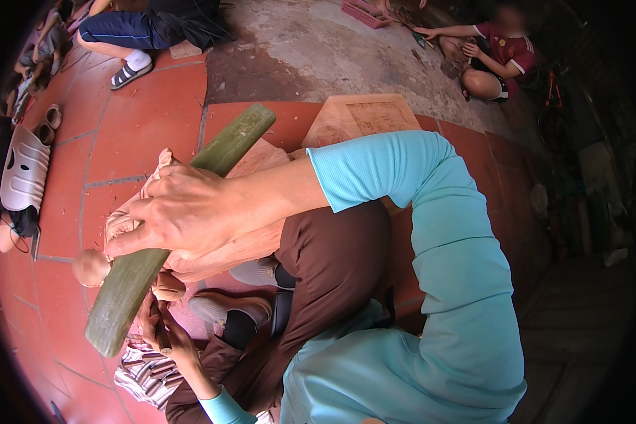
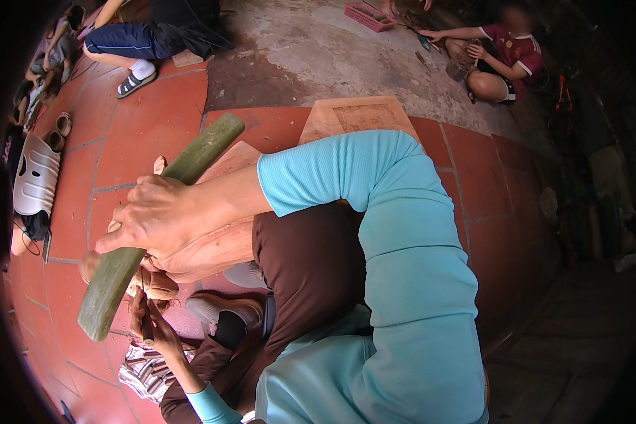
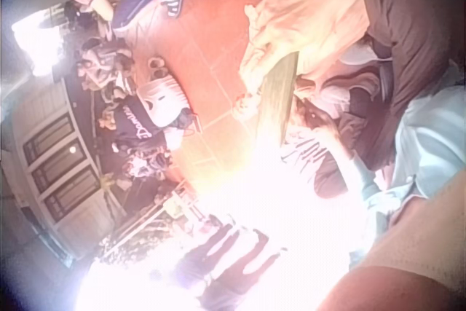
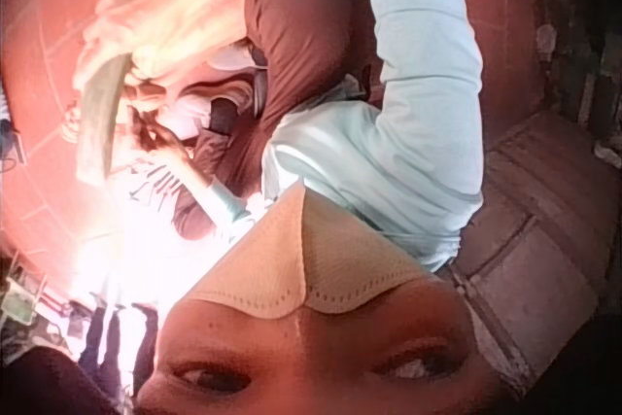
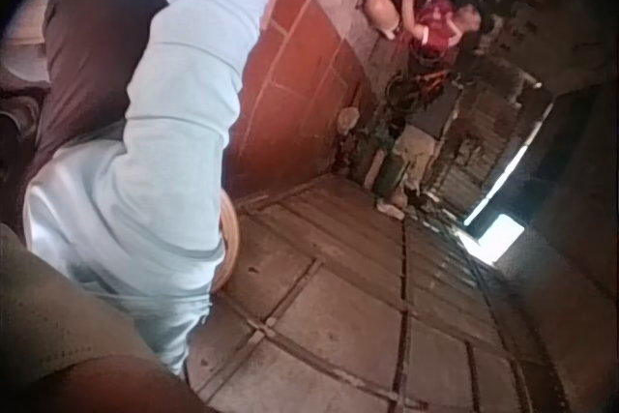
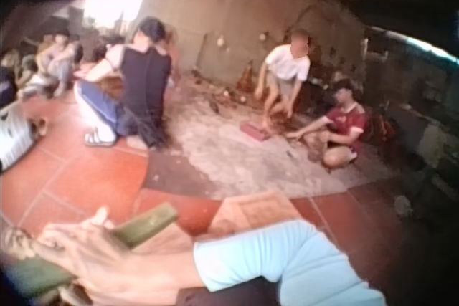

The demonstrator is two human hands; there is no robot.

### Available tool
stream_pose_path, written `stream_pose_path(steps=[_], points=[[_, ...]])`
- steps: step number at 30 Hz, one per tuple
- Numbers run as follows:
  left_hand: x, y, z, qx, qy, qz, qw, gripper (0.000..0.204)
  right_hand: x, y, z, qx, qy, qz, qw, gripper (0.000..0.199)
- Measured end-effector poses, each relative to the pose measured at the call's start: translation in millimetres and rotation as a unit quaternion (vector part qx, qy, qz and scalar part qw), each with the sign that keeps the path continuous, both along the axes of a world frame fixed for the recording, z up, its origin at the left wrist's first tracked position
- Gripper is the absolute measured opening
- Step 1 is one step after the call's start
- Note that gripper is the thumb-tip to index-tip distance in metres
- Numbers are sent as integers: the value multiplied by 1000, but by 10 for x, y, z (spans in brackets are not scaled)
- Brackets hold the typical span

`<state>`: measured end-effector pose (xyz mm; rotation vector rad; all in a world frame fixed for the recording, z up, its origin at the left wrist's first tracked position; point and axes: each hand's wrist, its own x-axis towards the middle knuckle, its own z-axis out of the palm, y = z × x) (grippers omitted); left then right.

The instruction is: The person carves a wooden statue of a standing figure using a chisel and a wooden mallet. They strike the chisel repeatedly to shape the wood, focusing on the torso and legs of the figure. The person occasionally pauses to select different chisels from a striped cloth nearby.

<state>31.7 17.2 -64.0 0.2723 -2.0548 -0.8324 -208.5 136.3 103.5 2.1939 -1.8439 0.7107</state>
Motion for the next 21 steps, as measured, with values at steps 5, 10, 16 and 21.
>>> stream_pose_path(steps=[5,10,16,21], points=[[27,-25,-27,9,-2,-8,1000,27,3,-4,0,6,4,4,1000,60],[2,-14,-1,-8,2,-3,1000,29,-1,-8,-26,0,10,-2,1000,60],[-14,-10,8,-18,8,9,1000,31,-8,-10,-26,-3,9,3,1000,60],[1,-30,-13,-31,8,12,999,30,-8,-9,-14,-9,0,8,1000,60]])
